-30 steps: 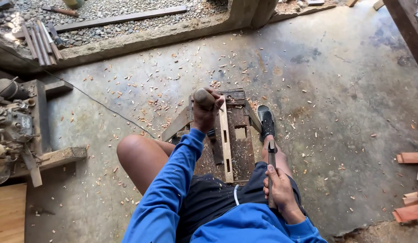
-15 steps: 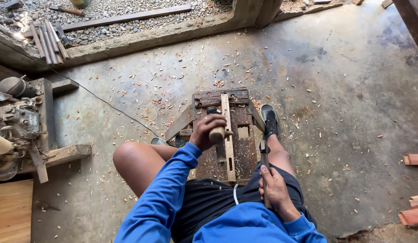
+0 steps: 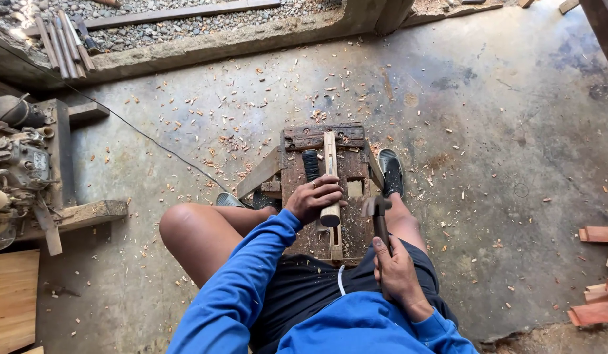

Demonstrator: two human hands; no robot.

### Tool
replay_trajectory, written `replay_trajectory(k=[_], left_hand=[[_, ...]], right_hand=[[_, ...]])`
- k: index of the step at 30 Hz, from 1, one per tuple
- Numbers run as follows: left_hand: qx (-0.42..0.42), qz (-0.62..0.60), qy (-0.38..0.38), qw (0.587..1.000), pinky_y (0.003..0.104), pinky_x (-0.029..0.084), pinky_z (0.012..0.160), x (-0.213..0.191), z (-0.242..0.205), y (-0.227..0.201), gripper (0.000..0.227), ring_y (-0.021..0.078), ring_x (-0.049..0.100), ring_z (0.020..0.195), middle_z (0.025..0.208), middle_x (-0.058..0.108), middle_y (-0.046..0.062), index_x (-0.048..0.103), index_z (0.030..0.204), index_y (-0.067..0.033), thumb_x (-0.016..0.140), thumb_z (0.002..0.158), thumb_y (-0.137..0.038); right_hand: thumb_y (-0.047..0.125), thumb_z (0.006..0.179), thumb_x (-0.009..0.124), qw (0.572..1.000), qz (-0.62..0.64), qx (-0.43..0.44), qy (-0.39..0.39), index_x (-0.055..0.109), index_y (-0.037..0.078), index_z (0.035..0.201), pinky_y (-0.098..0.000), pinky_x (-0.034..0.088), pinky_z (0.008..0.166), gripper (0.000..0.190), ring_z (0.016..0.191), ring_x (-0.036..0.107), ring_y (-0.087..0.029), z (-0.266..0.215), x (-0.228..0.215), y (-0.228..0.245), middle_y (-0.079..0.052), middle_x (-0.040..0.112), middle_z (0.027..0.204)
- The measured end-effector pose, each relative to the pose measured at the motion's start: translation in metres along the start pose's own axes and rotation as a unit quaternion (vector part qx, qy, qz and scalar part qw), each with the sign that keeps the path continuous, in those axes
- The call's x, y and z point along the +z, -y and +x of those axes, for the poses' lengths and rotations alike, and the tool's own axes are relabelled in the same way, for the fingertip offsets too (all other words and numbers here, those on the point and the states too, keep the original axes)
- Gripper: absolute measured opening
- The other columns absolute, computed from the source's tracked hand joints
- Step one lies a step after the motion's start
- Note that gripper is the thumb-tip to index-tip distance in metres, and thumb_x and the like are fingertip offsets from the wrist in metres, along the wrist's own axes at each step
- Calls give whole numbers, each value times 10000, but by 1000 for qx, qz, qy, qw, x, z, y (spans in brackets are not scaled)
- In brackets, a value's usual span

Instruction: Using a hammer and chisel to carve or shape a wooden furniture frame component while seated.

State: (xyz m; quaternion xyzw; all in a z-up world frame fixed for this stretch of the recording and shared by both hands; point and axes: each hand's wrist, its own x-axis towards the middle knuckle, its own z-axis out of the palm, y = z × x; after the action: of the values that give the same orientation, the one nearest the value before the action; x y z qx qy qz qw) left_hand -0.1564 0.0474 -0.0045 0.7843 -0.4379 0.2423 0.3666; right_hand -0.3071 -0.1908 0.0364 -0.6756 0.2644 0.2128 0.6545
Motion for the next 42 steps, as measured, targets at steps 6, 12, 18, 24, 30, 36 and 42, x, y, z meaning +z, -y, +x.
replay_trajectory(k=[6,12,18,24,30,36,42], left_hand=[[-33,-5,-29,999,356,620,826,-1,5,-5,275,246,690,1091,1033,679,23,662,993,-119,866,855,-240],[-46,-26,-29,998,353,621,832,2,2,-1,281,249,691,1100,1063,691,29,663,1028,-117,850,854,-234],[-31,10,-25,999,344,614,849,5,4,-2,232,234,690,1123,1073,693,13,687,1034,-125,813,889,-255],[-22,22,-8,999,339,616,876,7,0,-5,195,220,679,1133,1071,678,0,680,1011,-131,806,917,-247],[-14,51,1,999,342,617,892,11,-2,-5,180,221,672,1151,1076,672,3,681,1015,-139,785,926,-255],[-14,39,1,999,346,614,916,12,-3,-4,200,221,664,1173,1094,681,-8,689,1057,-144,777,916,-256],[-7,63,-2,998,357,608,938,18,-7,-2,199,245,657,1191,1095,665,10,682,1044,-140,776,922,-266]], right_hand=[[383,932,700,895,-266,-350,-79,572,60,1126,-321,503,495,398,545,664,-164,-19,-8,22,-61,656,677],[331,876,771,638,-331,-693,59,579,104,1064,-387,555,624,352,731,704,-274,39,-28,2,-118,688,883],[186,844,725,727,-461,-499,98,616,59,1034,-433,531,614,253,726,675,-330,35,-20,22,-117,647,811],[191,823,711,617,-380,-664,183,537,65,948,-393,540,614,248,709,656,-274,34,-15,30,-104,625,830],[170,817,693,660,-460,-585,103,638,31,940,-396,533,616,193,703,642,-267,35,-16,18,-83,616,813],[201,826,710,532,-414,-713,193,560,68,960,-350,554,667,241,758,670,-231,39,-16,15,-87,638,896],[207,801,697,645,-477,-586,114,615,77,938,-367,526,591,206,681,647,-234,44,-10,13,-57,617,787]])
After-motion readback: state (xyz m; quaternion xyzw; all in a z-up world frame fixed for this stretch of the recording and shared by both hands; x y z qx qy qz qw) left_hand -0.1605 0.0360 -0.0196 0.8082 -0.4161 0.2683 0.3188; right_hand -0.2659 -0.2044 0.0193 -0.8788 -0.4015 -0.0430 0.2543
